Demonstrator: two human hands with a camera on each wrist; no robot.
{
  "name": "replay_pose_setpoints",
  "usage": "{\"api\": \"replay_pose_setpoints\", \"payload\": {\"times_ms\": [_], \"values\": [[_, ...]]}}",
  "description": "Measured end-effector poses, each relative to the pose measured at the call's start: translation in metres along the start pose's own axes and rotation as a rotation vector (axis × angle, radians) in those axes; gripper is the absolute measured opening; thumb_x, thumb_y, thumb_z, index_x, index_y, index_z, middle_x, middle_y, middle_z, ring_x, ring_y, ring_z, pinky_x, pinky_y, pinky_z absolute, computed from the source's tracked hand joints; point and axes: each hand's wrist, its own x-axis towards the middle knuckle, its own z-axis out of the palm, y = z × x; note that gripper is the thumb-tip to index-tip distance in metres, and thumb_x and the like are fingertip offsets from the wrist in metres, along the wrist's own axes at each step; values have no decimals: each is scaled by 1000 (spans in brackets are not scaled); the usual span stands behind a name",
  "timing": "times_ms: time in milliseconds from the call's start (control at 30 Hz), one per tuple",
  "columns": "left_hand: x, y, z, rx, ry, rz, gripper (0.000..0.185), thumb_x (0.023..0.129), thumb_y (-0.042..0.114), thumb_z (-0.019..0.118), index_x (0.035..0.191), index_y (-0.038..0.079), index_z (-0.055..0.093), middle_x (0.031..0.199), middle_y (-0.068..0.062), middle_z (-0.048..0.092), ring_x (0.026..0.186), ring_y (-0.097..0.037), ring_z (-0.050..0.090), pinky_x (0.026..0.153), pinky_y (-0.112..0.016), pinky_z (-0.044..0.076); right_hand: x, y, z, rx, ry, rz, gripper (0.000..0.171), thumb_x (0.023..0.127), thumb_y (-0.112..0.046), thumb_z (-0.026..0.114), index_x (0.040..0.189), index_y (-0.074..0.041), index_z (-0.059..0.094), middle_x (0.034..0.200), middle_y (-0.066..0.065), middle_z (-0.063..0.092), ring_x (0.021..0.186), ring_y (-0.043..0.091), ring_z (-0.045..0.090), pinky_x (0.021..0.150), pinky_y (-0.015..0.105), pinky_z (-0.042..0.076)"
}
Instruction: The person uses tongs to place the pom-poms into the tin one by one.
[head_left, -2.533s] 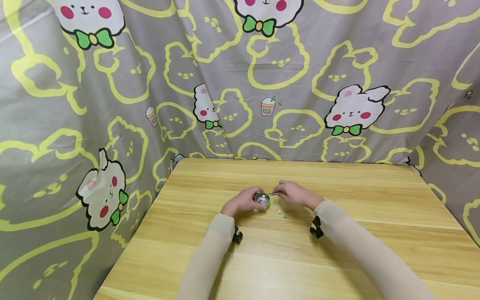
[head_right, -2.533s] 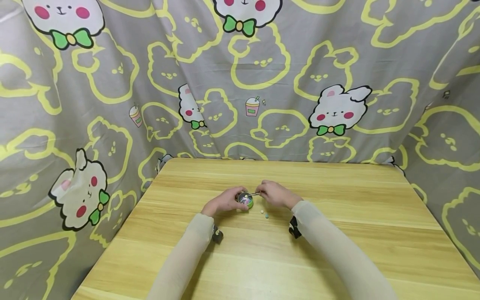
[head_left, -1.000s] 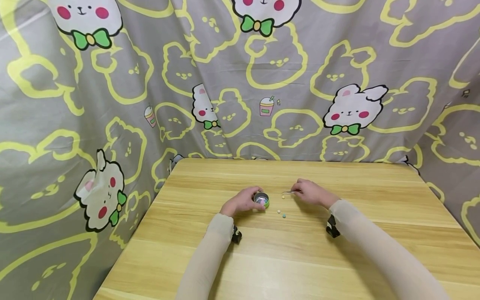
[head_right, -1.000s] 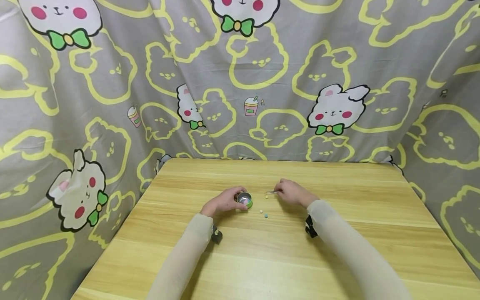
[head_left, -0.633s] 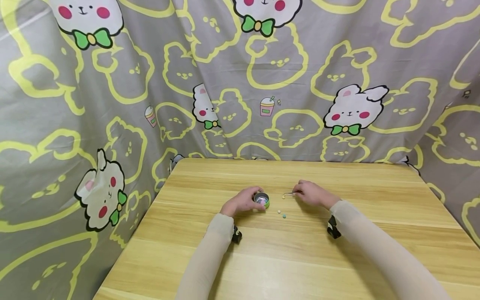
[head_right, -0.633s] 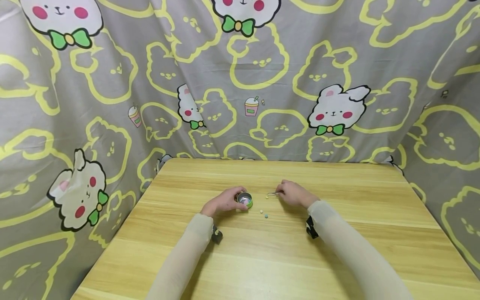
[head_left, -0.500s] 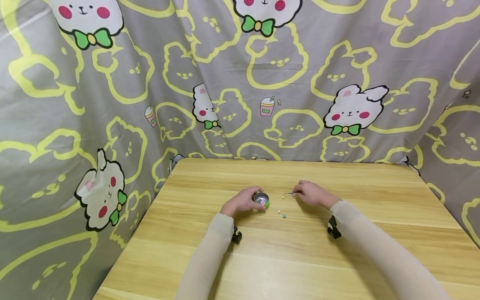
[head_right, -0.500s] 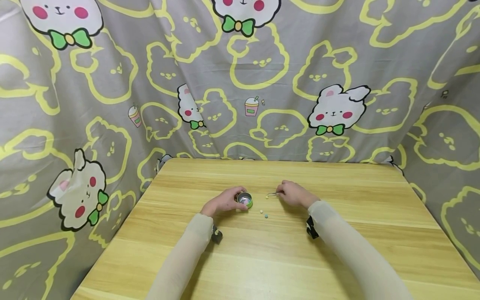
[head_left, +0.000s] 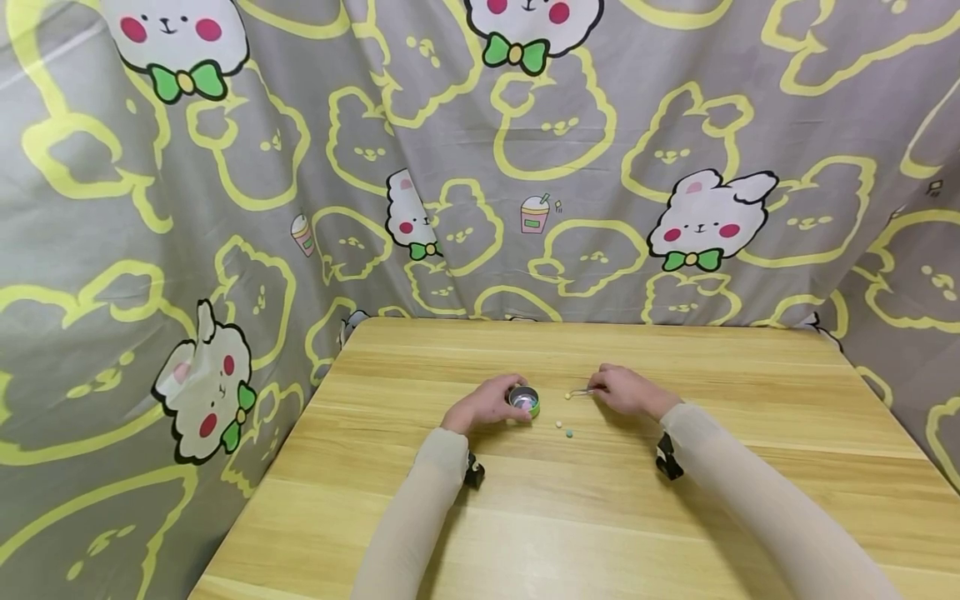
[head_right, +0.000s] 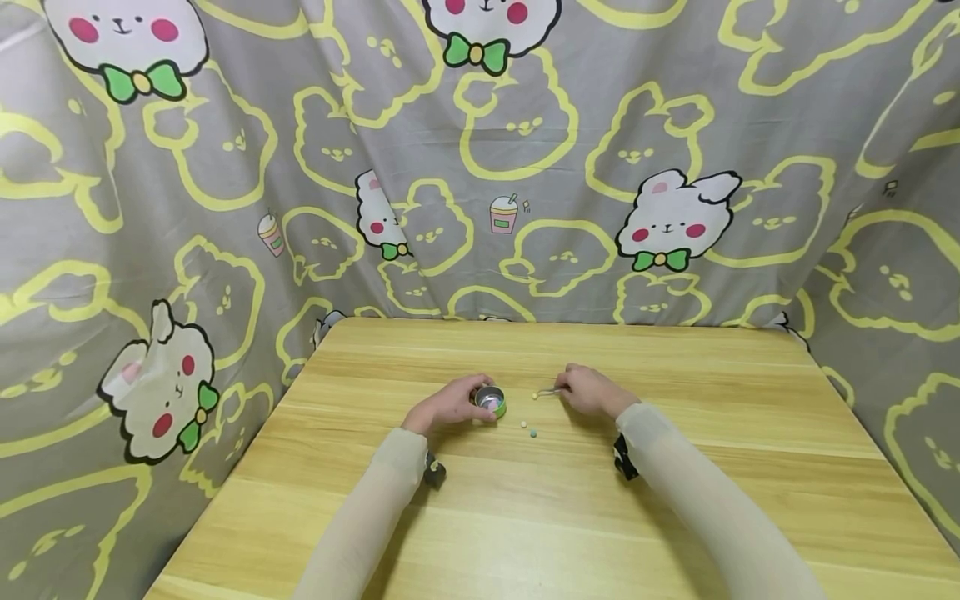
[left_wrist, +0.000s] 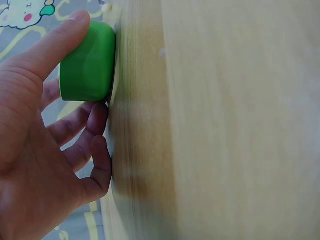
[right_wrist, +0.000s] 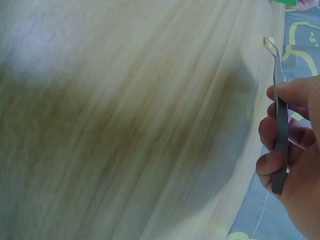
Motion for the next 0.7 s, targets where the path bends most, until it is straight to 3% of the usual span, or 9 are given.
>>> {"api": "replay_pose_setpoints", "payload": {"times_ms": [433, 700], "values": [[1, -2, 0, -9, -3, 3, 54, 80, 33, 77, 125, 18, 52, 104, 3, 55, 90, -11, 55, 76, -27, 46, 3, -4, -1, 6, 6, -7, 13, 93, -10, 58, 101, -6, 68, 87, 0, 53, 72, 13, 49, 68, 34, 44], [2, -3, 1, -7, 0, 8, 57, 79, 35, 77, 127, 18, 52, 105, 2, 56, 90, -11, 55, 77, -27, 46, 3, -3, 0, -20, 35, -77, 11, 92, -6, 59, 98, -4, 68, 85, 1, 55, 73, 13, 51, 68, 35, 46]]}}
